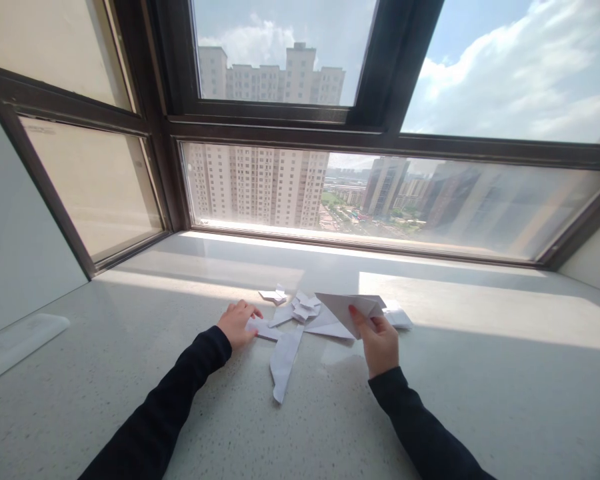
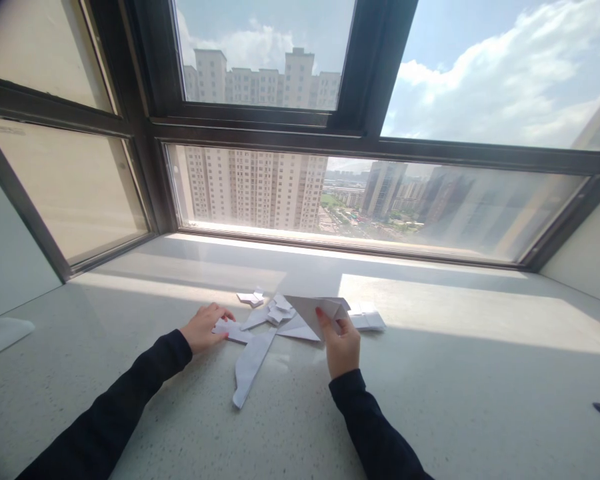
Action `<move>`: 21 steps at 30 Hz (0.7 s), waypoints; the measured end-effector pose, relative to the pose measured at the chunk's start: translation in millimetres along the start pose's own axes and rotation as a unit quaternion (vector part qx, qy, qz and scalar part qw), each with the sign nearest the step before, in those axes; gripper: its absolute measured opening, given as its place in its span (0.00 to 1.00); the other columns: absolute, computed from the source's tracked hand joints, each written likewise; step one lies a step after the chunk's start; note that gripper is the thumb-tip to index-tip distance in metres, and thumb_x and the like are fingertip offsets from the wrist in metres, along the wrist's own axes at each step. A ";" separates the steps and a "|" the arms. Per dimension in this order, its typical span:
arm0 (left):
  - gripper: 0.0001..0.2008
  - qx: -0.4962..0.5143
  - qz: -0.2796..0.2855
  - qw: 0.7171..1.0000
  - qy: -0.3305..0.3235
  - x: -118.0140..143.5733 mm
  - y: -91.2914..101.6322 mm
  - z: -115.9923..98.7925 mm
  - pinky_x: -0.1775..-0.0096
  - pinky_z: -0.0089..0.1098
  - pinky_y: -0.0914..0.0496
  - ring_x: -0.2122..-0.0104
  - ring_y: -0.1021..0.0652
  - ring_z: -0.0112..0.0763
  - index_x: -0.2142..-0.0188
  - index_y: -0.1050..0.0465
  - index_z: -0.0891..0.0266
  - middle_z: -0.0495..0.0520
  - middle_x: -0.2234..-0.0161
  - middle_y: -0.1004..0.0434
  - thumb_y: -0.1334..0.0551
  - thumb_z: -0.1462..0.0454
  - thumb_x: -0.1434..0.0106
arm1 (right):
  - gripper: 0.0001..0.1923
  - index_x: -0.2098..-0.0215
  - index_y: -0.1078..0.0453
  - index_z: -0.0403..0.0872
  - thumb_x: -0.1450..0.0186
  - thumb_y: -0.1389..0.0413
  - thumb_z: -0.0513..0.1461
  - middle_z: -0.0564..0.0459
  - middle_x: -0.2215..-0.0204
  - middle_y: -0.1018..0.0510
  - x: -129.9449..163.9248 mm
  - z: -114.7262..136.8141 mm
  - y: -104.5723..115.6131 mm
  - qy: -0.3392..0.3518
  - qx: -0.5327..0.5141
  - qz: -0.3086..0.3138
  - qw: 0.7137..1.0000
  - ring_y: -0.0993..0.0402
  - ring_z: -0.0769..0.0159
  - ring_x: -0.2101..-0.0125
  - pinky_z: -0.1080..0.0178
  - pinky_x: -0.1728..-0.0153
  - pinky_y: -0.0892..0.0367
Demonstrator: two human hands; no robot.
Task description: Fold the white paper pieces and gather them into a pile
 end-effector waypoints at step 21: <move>0.12 0.080 -0.106 0.987 -0.087 5.9 -28.7 -48.5 0.61 0.39 0.40 0.67 0.34 0.36 0.66 0.34 0.64 0.55 0.69 0.33 0.46 0.59 0.47 | 0.16 0.73 0.29 0.46 0.54 0.45 0.49 0.51 0.76 0.24 -19.7 -25.8 -9.9 0.037 0.193 0.184 0.963 0.31 0.59 0.72 0.59 0.69 0.38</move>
Point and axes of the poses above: each hand's wrist, its own x-axis away from the middle knuckle, its own y-axis out of the back of the hand, z = x × y, the point moved 4 cm from there along -x, towards the middle knuckle
